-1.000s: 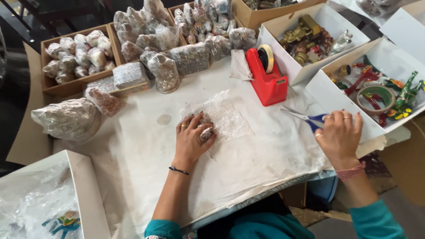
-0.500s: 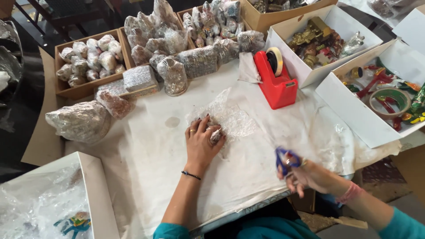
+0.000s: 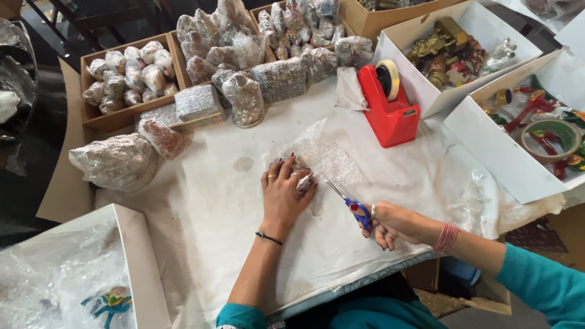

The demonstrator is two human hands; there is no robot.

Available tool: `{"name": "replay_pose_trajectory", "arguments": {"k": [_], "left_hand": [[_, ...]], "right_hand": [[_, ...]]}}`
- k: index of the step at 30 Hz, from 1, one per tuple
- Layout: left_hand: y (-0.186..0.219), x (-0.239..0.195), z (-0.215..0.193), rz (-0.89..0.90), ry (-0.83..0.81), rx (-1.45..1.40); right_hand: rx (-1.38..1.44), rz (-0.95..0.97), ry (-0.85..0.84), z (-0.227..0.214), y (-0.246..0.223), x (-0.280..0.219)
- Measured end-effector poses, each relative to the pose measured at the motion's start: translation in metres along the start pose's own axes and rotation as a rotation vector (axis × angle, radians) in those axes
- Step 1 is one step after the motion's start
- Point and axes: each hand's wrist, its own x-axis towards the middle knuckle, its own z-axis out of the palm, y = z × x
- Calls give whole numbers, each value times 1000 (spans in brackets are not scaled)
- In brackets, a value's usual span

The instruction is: The person wraps a small copper-colored figurine in bubble wrap on a white table. They use scissors to trim the bubble wrap and then secure the package with tape from a red dispenser.

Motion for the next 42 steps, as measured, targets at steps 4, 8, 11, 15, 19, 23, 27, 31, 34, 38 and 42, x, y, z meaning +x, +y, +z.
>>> {"name": "replay_pose_trajectory", "arguments": {"k": [4,8,11,15,19,23,27,31,34,38,42], "left_hand": [[2,0,1,-11,-17,-7],[1,1,-1,-18,-22,-3],[1,1,0,-23,-37,-1],[-1,0,0,-13,-32,7],[5,4,-12,2,-28,-38],[27,11,-14,77,98,46],[70,15,18,148,129,130],[107,42,37,17,-139,270],[109,53,67,-109,-340,353],[122,64,58,-209,-413,269],[135,65,49,-274,-356,124]], "right_hand": [[2,6,55,-2,0,5],[-9,-41,30,-3,0,9],[30,-28,28,0,-5,4],[60,28,34,6,-10,2],[39,16,44,7,-7,3],[16,-27,22,3,-5,4],[-5,-57,13,1,-1,8],[-33,-119,4,7,-5,3],[-122,-59,129,19,-13,-4],[-112,-26,149,13,-3,2],[-80,-122,88,6,12,7]]}}
